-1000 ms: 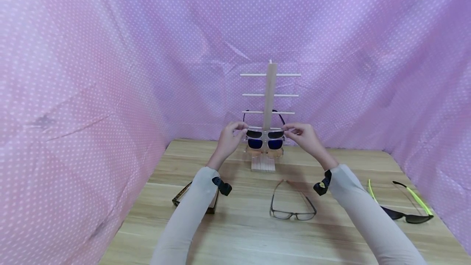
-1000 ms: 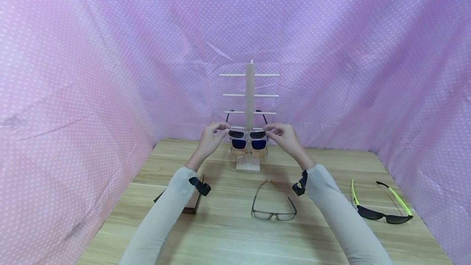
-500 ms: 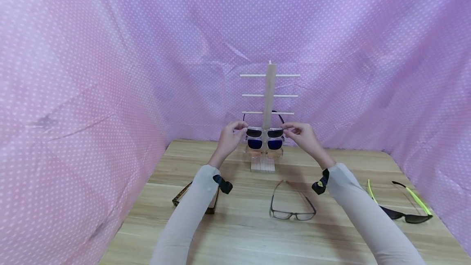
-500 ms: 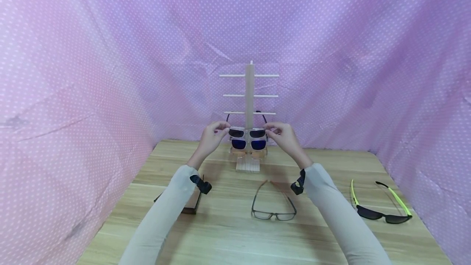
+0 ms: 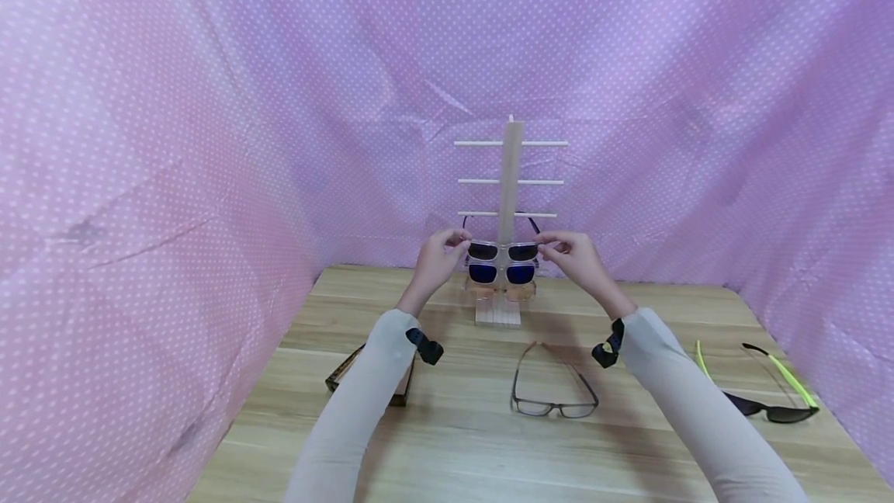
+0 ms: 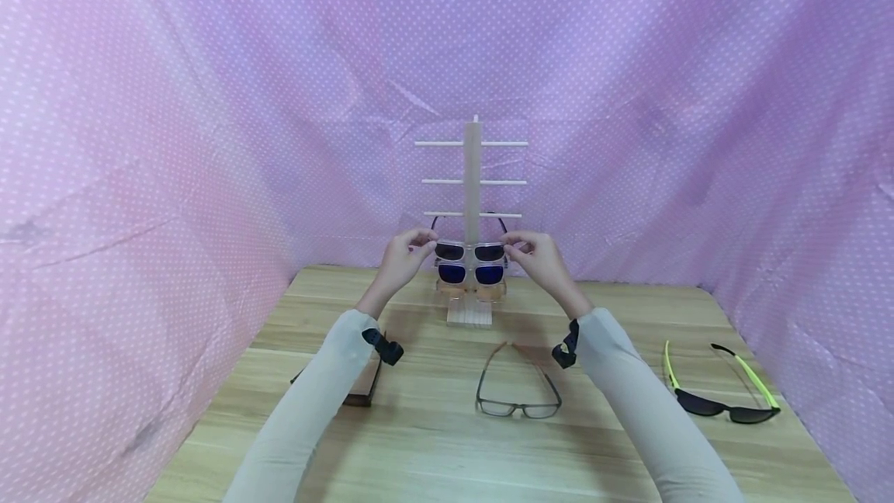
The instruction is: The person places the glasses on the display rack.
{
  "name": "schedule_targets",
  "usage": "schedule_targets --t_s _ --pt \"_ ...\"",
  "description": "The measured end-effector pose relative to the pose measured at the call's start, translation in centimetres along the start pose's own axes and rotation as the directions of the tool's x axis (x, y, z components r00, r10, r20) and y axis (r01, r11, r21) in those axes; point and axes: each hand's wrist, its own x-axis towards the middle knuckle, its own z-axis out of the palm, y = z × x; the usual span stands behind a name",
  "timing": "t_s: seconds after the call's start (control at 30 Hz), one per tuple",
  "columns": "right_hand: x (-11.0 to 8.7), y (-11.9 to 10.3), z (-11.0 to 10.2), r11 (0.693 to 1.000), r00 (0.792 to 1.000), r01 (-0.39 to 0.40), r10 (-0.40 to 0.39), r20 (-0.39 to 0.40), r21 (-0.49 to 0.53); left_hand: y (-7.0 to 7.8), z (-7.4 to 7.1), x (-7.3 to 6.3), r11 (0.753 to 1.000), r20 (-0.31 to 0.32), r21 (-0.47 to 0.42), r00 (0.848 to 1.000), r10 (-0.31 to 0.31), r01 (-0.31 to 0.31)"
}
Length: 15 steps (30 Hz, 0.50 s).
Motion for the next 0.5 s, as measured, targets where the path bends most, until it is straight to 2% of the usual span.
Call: schedule_targets --t_s 0.3,0.5 --pt "0.1 -0.11 -0.04 1.0 1.0 -0.002 0.002 -0.003 -0.001 -0.07 0.33 0.19 1.0 -0.017 0.012 1.0 0.01 -0.01" --pt "0.14 0.01 0.13 1.0 1.0 -0.013 0.013 0.0 0.005 0.06 0.37 0.15 1.0 -0.022 0.018 1.0 -0.006 0.006"
